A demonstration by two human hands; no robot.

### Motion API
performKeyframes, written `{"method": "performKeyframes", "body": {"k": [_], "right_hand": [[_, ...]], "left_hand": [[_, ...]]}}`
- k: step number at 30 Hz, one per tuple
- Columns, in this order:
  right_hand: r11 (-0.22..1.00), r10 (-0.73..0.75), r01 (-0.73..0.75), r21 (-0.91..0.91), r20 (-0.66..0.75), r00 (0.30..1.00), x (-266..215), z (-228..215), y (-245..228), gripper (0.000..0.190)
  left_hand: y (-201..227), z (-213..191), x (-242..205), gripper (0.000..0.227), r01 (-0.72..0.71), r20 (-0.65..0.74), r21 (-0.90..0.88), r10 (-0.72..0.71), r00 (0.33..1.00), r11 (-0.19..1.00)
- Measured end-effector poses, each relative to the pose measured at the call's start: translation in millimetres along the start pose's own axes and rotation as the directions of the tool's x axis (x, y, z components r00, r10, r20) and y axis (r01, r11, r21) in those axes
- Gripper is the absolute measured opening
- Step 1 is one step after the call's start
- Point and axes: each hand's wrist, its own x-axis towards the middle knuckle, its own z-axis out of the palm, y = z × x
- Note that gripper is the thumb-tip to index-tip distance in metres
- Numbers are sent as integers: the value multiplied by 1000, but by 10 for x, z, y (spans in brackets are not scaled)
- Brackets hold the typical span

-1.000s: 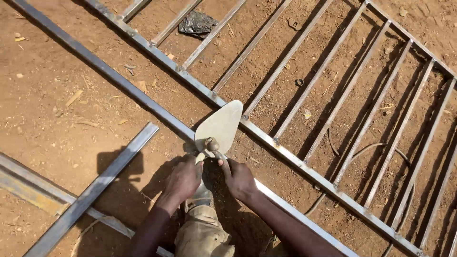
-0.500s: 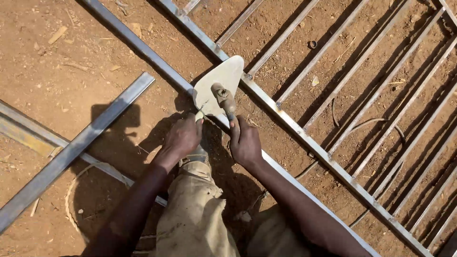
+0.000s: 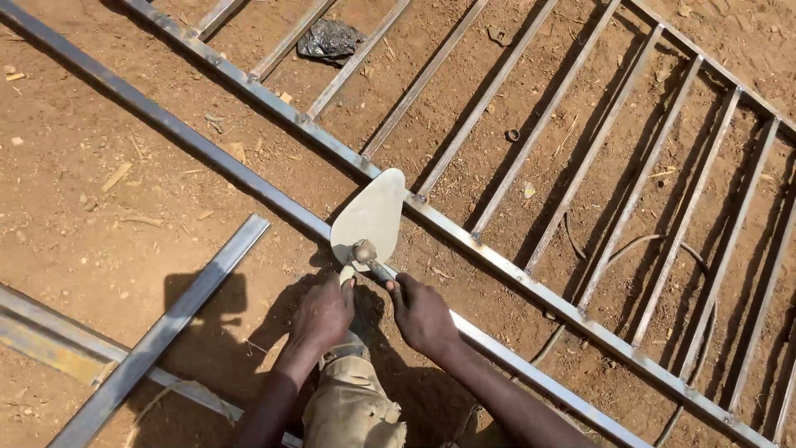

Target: Hammering a metal trowel into position and then welding it to a metal frame structure.

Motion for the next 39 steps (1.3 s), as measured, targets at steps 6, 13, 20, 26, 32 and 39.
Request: {"method": "performKeyframes", "body": {"k": [6, 13, 20, 26, 32, 39], "right_hand": [[983, -174, 181, 43, -133, 976, -315, 18, -6, 45], [969, -209, 225, 98, -153, 966, -196, -25, 41, 35], [953, 33, -25, 303, -20, 999, 16, 80, 202, 54], [966, -169, 191, 176, -130, 977, -204, 24, -46, 40], [900, -184, 273, 339, -272, 945, -132, -42, 76, 33], [940, 16, -32, 339, 50, 999, 174, 282, 397, 68]], "left_hand": [[-32, 165, -271, 44, -16, -85, 52, 20, 996, 999], [75, -27, -272, 47, 43, 10, -39, -43, 999, 998], [-479, 522, 222, 38, -76, -118, 22, 78, 990, 997], [67, 9, -242, 47, 69, -9, -59, -70, 998, 996], [41, 78, -144, 51, 74, 9, -94, -73, 997, 993], [-89, 89, -12, 55, 81, 41, -113, -76, 996, 990]]}}
